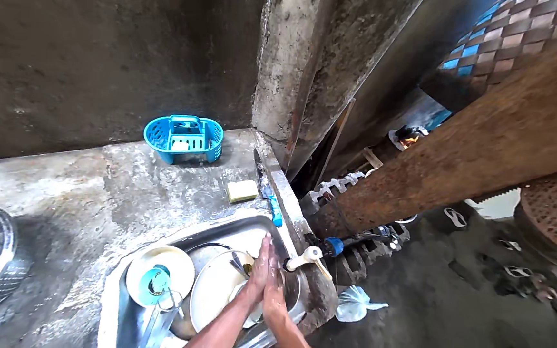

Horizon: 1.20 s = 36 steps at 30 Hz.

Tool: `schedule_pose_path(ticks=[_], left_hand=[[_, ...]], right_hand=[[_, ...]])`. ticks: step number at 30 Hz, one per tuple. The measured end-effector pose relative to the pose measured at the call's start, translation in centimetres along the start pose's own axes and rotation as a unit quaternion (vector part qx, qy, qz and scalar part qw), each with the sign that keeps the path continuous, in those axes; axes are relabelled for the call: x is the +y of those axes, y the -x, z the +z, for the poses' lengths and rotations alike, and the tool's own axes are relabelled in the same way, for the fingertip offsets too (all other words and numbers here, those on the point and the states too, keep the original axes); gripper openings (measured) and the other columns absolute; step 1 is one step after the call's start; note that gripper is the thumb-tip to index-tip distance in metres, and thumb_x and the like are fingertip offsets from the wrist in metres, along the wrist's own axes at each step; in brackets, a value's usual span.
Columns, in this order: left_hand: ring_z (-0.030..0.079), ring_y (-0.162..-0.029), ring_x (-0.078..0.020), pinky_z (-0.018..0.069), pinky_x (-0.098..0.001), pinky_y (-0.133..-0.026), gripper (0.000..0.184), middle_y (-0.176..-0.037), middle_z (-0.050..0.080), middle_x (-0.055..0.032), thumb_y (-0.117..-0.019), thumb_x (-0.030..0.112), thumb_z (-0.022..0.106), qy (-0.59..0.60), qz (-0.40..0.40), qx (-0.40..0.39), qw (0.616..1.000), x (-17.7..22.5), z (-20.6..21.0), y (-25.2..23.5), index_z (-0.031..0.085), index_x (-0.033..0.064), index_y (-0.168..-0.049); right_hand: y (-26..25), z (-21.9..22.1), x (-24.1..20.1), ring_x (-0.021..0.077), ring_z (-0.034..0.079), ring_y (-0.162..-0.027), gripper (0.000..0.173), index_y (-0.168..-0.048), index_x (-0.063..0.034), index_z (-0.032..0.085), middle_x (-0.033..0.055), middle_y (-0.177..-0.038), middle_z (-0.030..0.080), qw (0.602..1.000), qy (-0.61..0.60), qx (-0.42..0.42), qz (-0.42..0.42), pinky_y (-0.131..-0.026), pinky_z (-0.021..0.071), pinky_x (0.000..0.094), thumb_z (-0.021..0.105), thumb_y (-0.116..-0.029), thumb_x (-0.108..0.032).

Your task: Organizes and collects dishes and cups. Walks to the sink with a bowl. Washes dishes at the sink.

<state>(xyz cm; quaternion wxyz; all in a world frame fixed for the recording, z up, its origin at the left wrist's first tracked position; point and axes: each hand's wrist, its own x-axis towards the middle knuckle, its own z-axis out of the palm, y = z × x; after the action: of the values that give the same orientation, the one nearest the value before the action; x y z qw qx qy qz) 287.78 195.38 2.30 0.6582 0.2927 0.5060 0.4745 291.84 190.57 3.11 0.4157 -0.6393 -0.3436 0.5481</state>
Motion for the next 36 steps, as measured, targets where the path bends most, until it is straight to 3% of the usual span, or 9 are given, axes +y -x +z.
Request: schedule_pose_path(ticks=[4, 6, 9, 15, 16, 25, 31, 33, 36], left_hand=[[0.04, -0.146, -0.0235, 0.0308, -0.0368, -0.122, 0.062, -0.156, 0.041, -0.0252, -0.1126, 0.034, 0.016, -0.009, 0.001, -0.02, 1.0, 0.7, 2.0, 2.5, 0.036, -0.0089, -0.152], [0.048, -0.137, -0.0173, 0.0362, -0.0322, -0.117, 0.06, -0.148, 0.049, -0.0218, -0.1133, 0.033, 0.015, -0.019, -0.01, -0.07, 0.997, 0.7, 1.9, 3.8, 0.037, -0.0097, -0.15], [0.067, -0.113, -0.0205, 0.0516, -0.0407, -0.103, 0.06, -0.119, 0.071, -0.0172, -0.1115, 0.036, 0.025, -0.205, 0.057, -0.076, 0.974, 1.2, -1.6, -0.8, 0.066, -0.0055, -0.125], [0.027, -0.151, -0.0479, 0.0189, -0.0724, -0.118, 0.063, -0.163, 0.033, -0.025, -0.0987, 0.026, 0.061, -0.692, 0.166, 0.012, 0.703, 9.9, -7.7, -16.7, 0.041, 0.0192, -0.158], [0.034, -0.146, -0.0505, 0.0286, -0.074, -0.112, 0.07, -0.161, 0.035, -0.026, -0.0967, 0.027, 0.065, -0.715, 0.142, 0.006, 0.685, 10.0, -8.6, -17.8, 0.036, 0.0252, -0.161], [0.064, -0.117, -0.0281, 0.0545, -0.0503, -0.099, 0.057, -0.133, 0.061, -0.0204, -0.104, 0.033, 0.052, -0.262, 0.032, 0.019, 0.964, 0.9, -4.2, 0.0, 0.041, 0.0028, -0.151], [0.05, -0.137, -0.0219, 0.0413, -0.0361, -0.114, 0.052, -0.154, 0.044, -0.0214, -0.111, 0.019, 0.033, -0.095, 0.019, 0.087, 0.991, 3.8, -4.4, 1.6, 0.028, -0.0025, -0.158], [0.05, -0.136, -0.0225, 0.0383, -0.0381, -0.115, 0.046, -0.155, 0.045, -0.0184, -0.1117, 0.007, 0.031, -0.088, -0.134, 0.138, 0.977, 8.6, -2.4, 3.1, 0.031, -0.001, -0.157], [0.059, -0.124, -0.0259, 0.05, -0.0411, -0.106, 0.048, -0.139, 0.055, -0.0256, -0.109, 0.02, 0.032, -0.08, 0.072, 0.139, 0.984, -0.2, -3.8, 5.7, 0.041, -0.0087, -0.147]], right_hand=[[-1.3, -1.9, -7.8, 0.0167, 0.056, -0.125, 0.039, -0.145, 0.0115, 0.043, 0.0227, -0.139, 0.057, 0.993, -0.034, 0.031, 0.109, -0.109, 0.0413, 0.0282, 0.042, -0.1078, -0.002], [-4.6, -3.1, -3.7, 0.0079, 0.065, -0.092, 0.027, -0.13, 0.0043, 0.047, 0.0112, -0.109, 0.064, 0.989, -0.136, 0.06, 0.023, -0.08, 0.0549, 0.0214, 0.037, -0.1077, -0.006], [-7.8, -4.8, 0.9, 0.0211, 0.07, -0.097, 0.037, -0.142, 0.0021, 0.044, 0.0158, -0.12, 0.067, 0.97, -0.238, 0.046, -0.023, -0.081, 0.06, 0.0382, 0.034, -0.11, -0.012], [-5.3, -4.8, -0.3, 0.0277, 0.071, -0.095, 0.036, -0.135, -0.0013, 0.051, 0.0158, -0.113, 0.068, 0.959, -0.259, 0.001, 0.115, -0.076, 0.0606, 0.0449, 0.029, -0.113, -0.019], [-5.1, -4.8, -0.1, 0.0278, 0.071, -0.094, 0.035, -0.131, -0.0023, 0.054, 0.015, -0.11, 0.07, 0.957, -0.263, -0.013, 0.121, -0.075, 0.061, 0.0445, 0.03, -0.113, -0.021], [-7.0, -0.3, 1.0, 0.0179, 0.065, -0.102, 0.033, -0.127, 0.0068, 0.059, 0.0165, -0.115, 0.067, 0.97, -0.227, 0.083, -0.012, -0.09, 0.0558, 0.0331, 0.043, -0.109, -0.016], [2.9, 1.9, -13.1, 0.0318, 0.042, -0.147, 0.049, -0.155, 0.005, 0.038, 0.0239, -0.158, 0.043, 0.981, 0.144, -0.095, 0.084, -0.123, 0.032, 0.0432, 0.038, -0.1116, -0.018], [1.9, 2.5, -11.5, 0.0343, 0.031, -0.154, 0.053, -0.16, 0.004, 0.027, 0.0238, -0.165, 0.031, 0.97, 0.191, -0.144, 0.045, -0.127, 0.0237, 0.0472, 0.034, -0.1127, -0.021], [-5.0, 3.3, -3.2, 0.0304, 0.052, -0.139, 0.054, -0.146, 0.0037, 0.052, 0.0231, -0.148, 0.056, 0.977, 0.138, -0.125, -0.103, -0.119, 0.0394, 0.0481, 0.028, -0.1135, -0.032]])
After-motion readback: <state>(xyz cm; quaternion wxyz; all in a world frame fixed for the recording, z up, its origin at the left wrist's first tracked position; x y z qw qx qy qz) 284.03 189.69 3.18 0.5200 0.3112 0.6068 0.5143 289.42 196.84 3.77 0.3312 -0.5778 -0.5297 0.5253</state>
